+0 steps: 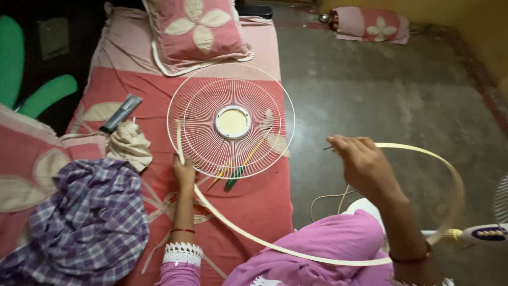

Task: The person assembles a standing electric fan by attaching the front wire cage to the fan head and securing it with a plastic ring. They manipulate the cage and ring by hand, aligning and snapping the ring into place.

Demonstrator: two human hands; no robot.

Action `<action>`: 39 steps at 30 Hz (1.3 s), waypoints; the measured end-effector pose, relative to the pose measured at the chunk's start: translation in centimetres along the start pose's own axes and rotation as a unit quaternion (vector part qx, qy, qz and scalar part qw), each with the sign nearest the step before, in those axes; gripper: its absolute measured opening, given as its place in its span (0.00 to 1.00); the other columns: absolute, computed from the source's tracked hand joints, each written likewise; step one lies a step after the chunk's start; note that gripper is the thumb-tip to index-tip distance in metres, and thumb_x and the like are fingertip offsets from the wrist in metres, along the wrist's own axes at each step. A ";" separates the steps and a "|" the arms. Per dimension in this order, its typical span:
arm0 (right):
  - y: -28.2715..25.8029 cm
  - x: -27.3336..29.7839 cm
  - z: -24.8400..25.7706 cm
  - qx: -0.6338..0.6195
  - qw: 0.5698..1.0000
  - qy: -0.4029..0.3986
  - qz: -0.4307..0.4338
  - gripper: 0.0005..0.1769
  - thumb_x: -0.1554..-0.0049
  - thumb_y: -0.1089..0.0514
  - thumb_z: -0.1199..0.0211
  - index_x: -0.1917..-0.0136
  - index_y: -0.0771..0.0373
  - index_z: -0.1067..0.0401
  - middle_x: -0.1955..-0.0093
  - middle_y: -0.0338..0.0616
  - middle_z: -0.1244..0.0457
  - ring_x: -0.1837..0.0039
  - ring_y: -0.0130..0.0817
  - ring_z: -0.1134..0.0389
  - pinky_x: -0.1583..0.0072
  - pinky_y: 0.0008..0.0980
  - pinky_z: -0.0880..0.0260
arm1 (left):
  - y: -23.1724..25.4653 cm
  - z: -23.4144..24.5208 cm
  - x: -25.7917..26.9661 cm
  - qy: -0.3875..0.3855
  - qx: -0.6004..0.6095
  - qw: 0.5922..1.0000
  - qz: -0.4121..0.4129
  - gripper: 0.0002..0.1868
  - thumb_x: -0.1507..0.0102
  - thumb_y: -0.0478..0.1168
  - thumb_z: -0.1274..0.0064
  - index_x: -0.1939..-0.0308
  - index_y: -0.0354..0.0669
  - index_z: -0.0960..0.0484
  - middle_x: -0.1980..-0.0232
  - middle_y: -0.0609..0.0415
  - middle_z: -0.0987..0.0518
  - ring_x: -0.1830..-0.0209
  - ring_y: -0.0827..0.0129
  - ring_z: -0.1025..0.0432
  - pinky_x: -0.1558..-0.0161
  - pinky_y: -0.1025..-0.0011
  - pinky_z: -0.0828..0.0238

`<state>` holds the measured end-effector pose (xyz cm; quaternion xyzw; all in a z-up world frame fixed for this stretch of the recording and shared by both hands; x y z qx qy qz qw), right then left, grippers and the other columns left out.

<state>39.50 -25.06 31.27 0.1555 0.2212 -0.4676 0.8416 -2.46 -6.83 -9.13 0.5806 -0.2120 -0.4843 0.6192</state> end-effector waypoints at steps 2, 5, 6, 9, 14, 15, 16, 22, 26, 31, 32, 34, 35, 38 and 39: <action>-0.3 -0.2 -0.6 -0.029 0.999 -0.010 -0.025 0.22 0.46 0.74 0.43 0.38 0.66 0.31 0.47 0.45 0.30 0.46 0.42 0.28 0.40 0.41 0.30 | 0.8 -0.2 -0.1 -0.051 -0.093 0.992 0.066 0.20 0.33 0.44 0.49 0.47 0.28 0.22 0.57 0.33 0.18 0.60 0.45 0.22 0.56 0.53 0.27; -1.0 -0.5 -0.7 -0.064 0.997 0.021 -0.035 0.18 0.44 0.70 0.39 0.40 0.64 0.32 0.49 0.47 0.30 0.48 0.45 0.29 0.42 0.42 0.30 | 5.4 1.3 -0.1 -0.061 -0.330 0.935 0.116 0.26 0.35 0.44 0.43 0.40 0.28 0.28 0.47 0.32 0.25 0.49 0.42 0.29 0.48 0.50 0.31; -1.4 -0.6 -0.8 -0.082 0.996 0.025 -0.031 0.19 0.43 0.70 0.39 0.39 0.64 0.33 0.50 0.46 0.30 0.48 0.44 0.29 0.42 0.42 0.30 | 8.4 1.9 0.1 -0.003 -0.373 0.925 0.066 0.29 0.36 0.44 0.42 0.38 0.28 0.29 0.44 0.31 0.27 0.45 0.41 0.31 0.45 0.49 0.32; -2.3 -1.1 -1.3 -0.127 0.991 0.035 -0.027 0.20 0.44 0.71 0.38 0.39 0.64 0.33 0.51 0.44 0.31 0.49 0.43 0.29 0.43 0.42 0.31 | 18.4 0.6 2.0 -0.003 -0.323 0.943 -0.082 0.38 0.39 0.44 0.36 0.32 0.29 0.35 0.35 0.30 0.33 0.34 0.38 0.38 0.37 0.45 0.36; -4.8 -1.2 -3.4 -0.162 0.986 0.016 -0.040 0.23 0.48 0.71 0.36 0.39 0.64 0.33 0.52 0.45 0.31 0.49 0.46 0.30 0.44 0.43 0.31 | 31.9 -2.1 10.8 -0.298 0.202 0.919 -0.158 0.21 0.34 0.33 0.41 0.37 0.35 0.24 0.44 0.44 0.22 0.44 0.59 0.25 0.42 0.62 0.23; -5.1 -1.1 -3.7 -0.171 0.984 0.021 -0.045 0.23 0.48 0.71 0.35 0.39 0.64 0.33 0.52 0.46 0.31 0.49 0.46 0.30 0.45 0.42 0.30 | 33.5 -2.5 12.3 -0.369 0.328 0.863 -0.108 0.18 0.33 0.30 0.42 0.39 0.35 0.21 0.49 0.48 0.20 0.49 0.65 0.22 0.46 0.67 0.20; -5.4 -0.9 -3.9 -0.180 0.982 0.024 -0.052 0.24 0.47 0.71 0.34 0.39 0.64 0.33 0.51 0.46 0.31 0.49 0.46 0.29 0.46 0.42 0.30 | 34.6 -2.7 12.8 -0.371 0.348 0.855 -0.104 0.17 0.33 0.29 0.43 0.40 0.35 0.20 0.49 0.48 0.20 0.51 0.67 0.21 0.48 0.69 0.19; -6.2 0.9 -4.0 -0.182 0.981 0.057 -0.036 0.26 0.46 0.69 0.32 0.36 0.62 0.37 0.49 0.44 0.31 0.48 0.44 0.29 0.42 0.44 0.29 | 35.4 -2.8 13.9 -0.383 0.461 0.797 -0.077 0.14 0.35 0.23 0.44 0.46 0.34 0.17 0.49 0.49 0.18 0.53 0.70 0.20 0.49 0.72 0.19; -6.5 1.8 -4.4 -0.215 0.974 0.063 -0.034 0.29 0.48 0.69 0.31 0.36 0.61 0.38 0.47 0.49 0.30 0.46 0.52 0.28 0.44 0.41 0.27 | 34.0 -3.4 14.1 -0.416 0.489 0.766 -0.050 0.17 0.38 0.22 0.39 0.45 0.34 0.18 0.49 0.50 0.21 0.50 0.71 0.23 0.47 0.72 0.21; -7.3 1.8 -4.5 -0.224 0.973 0.057 -0.014 0.31 0.43 0.67 0.31 0.32 0.64 0.43 0.44 0.49 0.31 0.42 0.48 0.28 0.36 0.46 0.28 | 33.0 -3.9 14.1 -0.449 0.505 0.737 -0.034 0.17 0.38 0.23 0.39 0.46 0.35 0.18 0.47 0.53 0.24 0.47 0.71 0.25 0.44 0.72 0.22; -7.4 1.7 -4.3 -0.223 0.973 0.053 -0.014 0.31 0.43 0.67 0.31 0.32 0.64 0.43 0.43 0.49 0.31 0.42 0.46 0.27 0.35 0.47 0.28 | 33.0 -4.0 14.2 -0.455 0.513 0.727 -0.033 0.15 0.38 0.22 0.40 0.47 0.35 0.18 0.46 0.52 0.25 0.46 0.71 0.25 0.43 0.71 0.22; -7.5 1.2 -3.5 -0.179 0.980 0.085 -0.003 0.28 0.45 0.65 0.30 0.36 0.65 0.40 0.42 0.51 0.32 0.41 0.48 0.29 0.36 0.47 0.29 | 33.0 -3.9 14.1 -0.463 0.524 0.714 -0.031 0.14 0.37 0.22 0.40 0.49 0.35 0.18 0.46 0.52 0.25 0.46 0.71 0.26 0.43 0.71 0.23; -7.5 1.0 -3.1 -0.157 0.982 0.101 0.002 0.27 0.46 0.63 0.29 0.38 0.65 0.38 0.42 0.52 0.32 0.40 0.49 0.30 0.36 0.48 0.30 | 33.0 -3.9 14.1 -0.465 0.526 0.712 -0.031 0.14 0.37 0.21 0.39 0.49 0.35 0.18 0.47 0.53 0.25 0.46 0.71 0.26 0.44 0.71 0.23; -7.7 0.5 -2.6 -0.122 0.989 0.079 -0.005 0.19 0.51 0.59 0.26 0.50 0.61 0.31 0.47 0.44 0.31 0.46 0.39 0.28 0.36 0.50 0.32 | 33.6 -3.4 14.0 -0.479 0.536 0.694 -0.040 0.13 0.37 0.22 0.41 0.51 0.37 0.19 0.44 0.53 0.26 0.44 0.71 0.27 0.41 0.71 0.24; -7.7 0.3 -2.6 -0.129 0.988 0.080 -0.001 0.19 0.51 0.59 0.26 0.50 0.63 0.30 0.48 0.44 0.32 0.46 0.40 0.29 0.36 0.49 0.32 | 33.8 -3.3 13.9 -0.486 0.541 0.685 -0.045 0.12 0.37 0.23 0.41 0.51 0.37 0.20 0.42 0.52 0.26 0.43 0.71 0.27 0.39 0.70 0.24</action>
Point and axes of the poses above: each hand's wrist, its own x-axis away from the middle knuckle, its own z-axis out of the back of the hand, y = z × x, the point moved 5 cm from there along -x, towards the middle knuckle
